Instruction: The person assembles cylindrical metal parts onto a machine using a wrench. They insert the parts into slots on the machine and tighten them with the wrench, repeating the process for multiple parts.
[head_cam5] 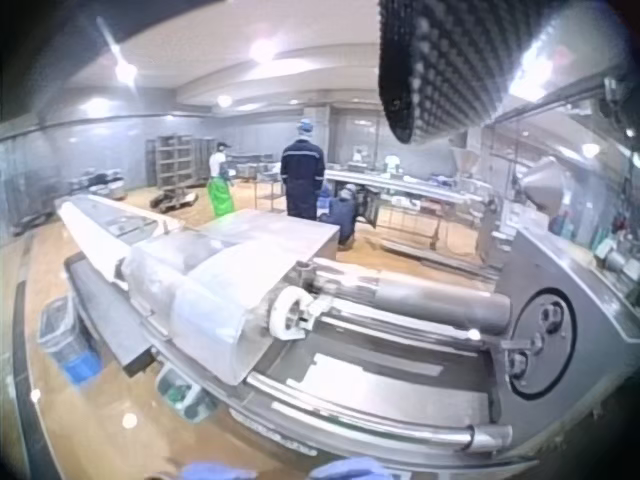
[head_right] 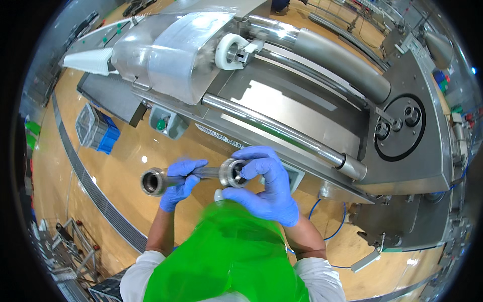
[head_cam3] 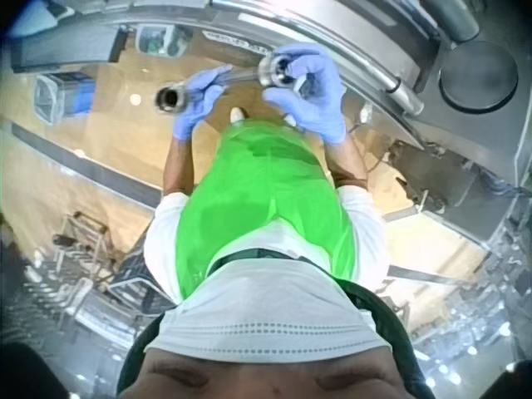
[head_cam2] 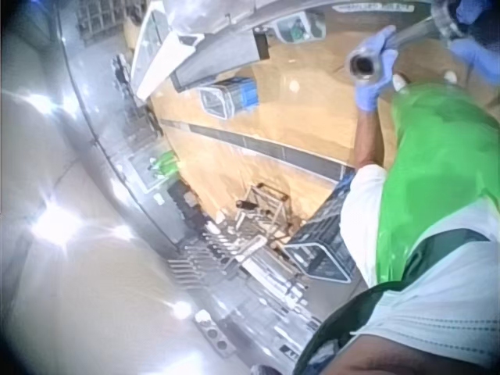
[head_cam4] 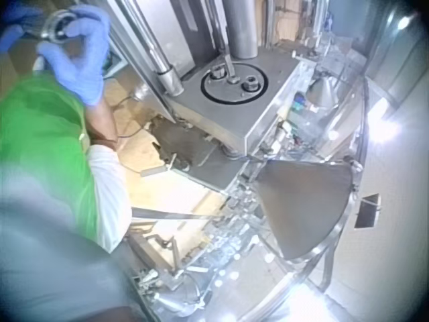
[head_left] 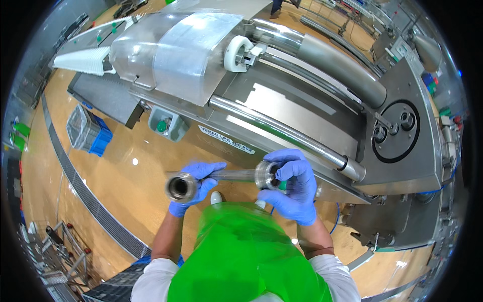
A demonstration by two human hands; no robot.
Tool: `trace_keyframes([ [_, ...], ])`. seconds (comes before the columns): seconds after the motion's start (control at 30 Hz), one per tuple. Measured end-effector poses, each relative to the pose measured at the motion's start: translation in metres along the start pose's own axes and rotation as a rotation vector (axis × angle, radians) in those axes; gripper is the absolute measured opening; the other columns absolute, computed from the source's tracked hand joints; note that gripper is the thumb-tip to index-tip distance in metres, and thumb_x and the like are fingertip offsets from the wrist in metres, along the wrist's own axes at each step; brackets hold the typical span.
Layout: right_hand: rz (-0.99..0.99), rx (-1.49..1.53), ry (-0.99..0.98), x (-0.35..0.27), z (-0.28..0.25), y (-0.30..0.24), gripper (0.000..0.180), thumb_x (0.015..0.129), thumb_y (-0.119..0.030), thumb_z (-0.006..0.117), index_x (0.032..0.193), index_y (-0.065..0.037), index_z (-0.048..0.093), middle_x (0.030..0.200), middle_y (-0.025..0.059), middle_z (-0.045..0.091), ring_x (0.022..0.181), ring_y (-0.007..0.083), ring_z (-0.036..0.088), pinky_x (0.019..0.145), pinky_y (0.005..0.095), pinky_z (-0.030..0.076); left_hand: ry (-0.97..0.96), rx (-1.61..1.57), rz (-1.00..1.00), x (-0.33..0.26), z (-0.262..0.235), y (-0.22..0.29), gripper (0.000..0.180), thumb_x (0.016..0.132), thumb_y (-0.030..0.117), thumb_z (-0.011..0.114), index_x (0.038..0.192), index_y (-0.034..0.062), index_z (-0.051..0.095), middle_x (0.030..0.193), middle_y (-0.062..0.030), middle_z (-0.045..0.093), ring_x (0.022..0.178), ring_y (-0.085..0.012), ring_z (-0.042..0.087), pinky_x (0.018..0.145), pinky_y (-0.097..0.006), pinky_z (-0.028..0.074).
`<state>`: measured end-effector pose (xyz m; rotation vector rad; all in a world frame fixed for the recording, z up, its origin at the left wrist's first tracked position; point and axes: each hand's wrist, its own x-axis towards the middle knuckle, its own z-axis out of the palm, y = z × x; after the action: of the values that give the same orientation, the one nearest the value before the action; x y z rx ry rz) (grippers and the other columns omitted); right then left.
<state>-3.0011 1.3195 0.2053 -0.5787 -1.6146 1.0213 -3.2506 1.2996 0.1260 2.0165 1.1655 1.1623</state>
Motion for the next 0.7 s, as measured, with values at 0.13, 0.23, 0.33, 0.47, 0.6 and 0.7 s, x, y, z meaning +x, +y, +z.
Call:
trace_keyframes([
  [0.13,-0.121,0.112,0.018,0.011,0.014,0.0,0.06,0.067,-0.013,0.09,0.106,-0.01,0.045,0.108,0.0141,0.055,0.098,0.0215,0.059,0.085,0.0348,0.049,-0.016,-0.334,-0.147,-0.009,0.02,-0.007,0.042,0.087,0.027,0.065,0.118,-0.0011,0.064,0.087,-0.012,0.069,0.078,-0.0196,0.065,0.071,-0.031,0.051],
  [0.23,-0.102,0.185,0.058,0.016,0.018,-0.004,0.061,0.065,-0.012,0.091,0.106,-0.009,0.046,0.104,0.0129,0.055,0.097,0.0195,0.059,0.082,0.0311,0.05,-0.062,-0.503,-0.248,-0.01,0.03,-0.001,0.044,0.091,0.028,0.062,0.119,-0.0048,0.061,0.101,-0.0146,0.07,0.09,-0.0188,0.067,0.08,-0.031,0.054],
  [0.33,-0.091,0.159,0.045,0.018,0.012,-0.003,0.061,0.065,-0.011,0.091,0.106,-0.008,0.047,0.104,0.0125,0.055,0.096,0.0185,0.059,0.08,0.0304,0.049,-0.063,-0.56,-0.277,-0.009,0.034,0.001,0.048,0.092,0.032,0.062,0.121,-0.0053,0.06,0.102,-0.0149,0.07,0.088,-0.0188,0.067,0.079,-0.031,0.054],
  [0.47,-0.055,0.066,0.004,0.016,0.003,-0.002,0.073,0.058,-0.012,0.095,0.109,-0.01,0.042,0.106,0.0131,0.054,0.094,0.018,0.058,0.079,0.0311,0.051,-0.08,-0.525,-0.271,-0.008,0.033,-0.004,0.048,0.092,0.032,0.062,0.123,-0.0054,0.059,0.102,-0.015,0.07,0.085,-0.018,0.067,0.078,-0.031,0.055],
  [0.6,0.01,-0.005,-0.001,0.016,-0.005,-0.004,0.07,0.058,-0.012,0.095,0.106,-0.01,0.044,0.105,0.0107,0.054,0.093,0.0172,0.057,0.077,0.0301,0.05,-0.111,-0.486,-0.246,-0.001,0.025,-0.001,0.048,0.093,0.031,0.062,0.123,-0.0059,0.059,0.101,-0.0144,0.07,0.082,-0.0168,0.067,0.077,-0.03,0.055],
  [0.7,0.044,-0.012,0.005,0.018,-0.005,-0.005,0.068,0.058,-0.012,0.094,0.105,-0.01,0.045,0.105,0.0093,0.053,0.092,0.0165,0.056,0.077,0.0295,0.05,-0.127,-0.467,-0.227,0.002,0.024,-0.003,0.05,0.093,0.033,0.062,0.123,-0.0063,0.059,0.099,-0.0129,0.07,0.081,-0.016,0.067,0.075,-0.03,0.054],
])
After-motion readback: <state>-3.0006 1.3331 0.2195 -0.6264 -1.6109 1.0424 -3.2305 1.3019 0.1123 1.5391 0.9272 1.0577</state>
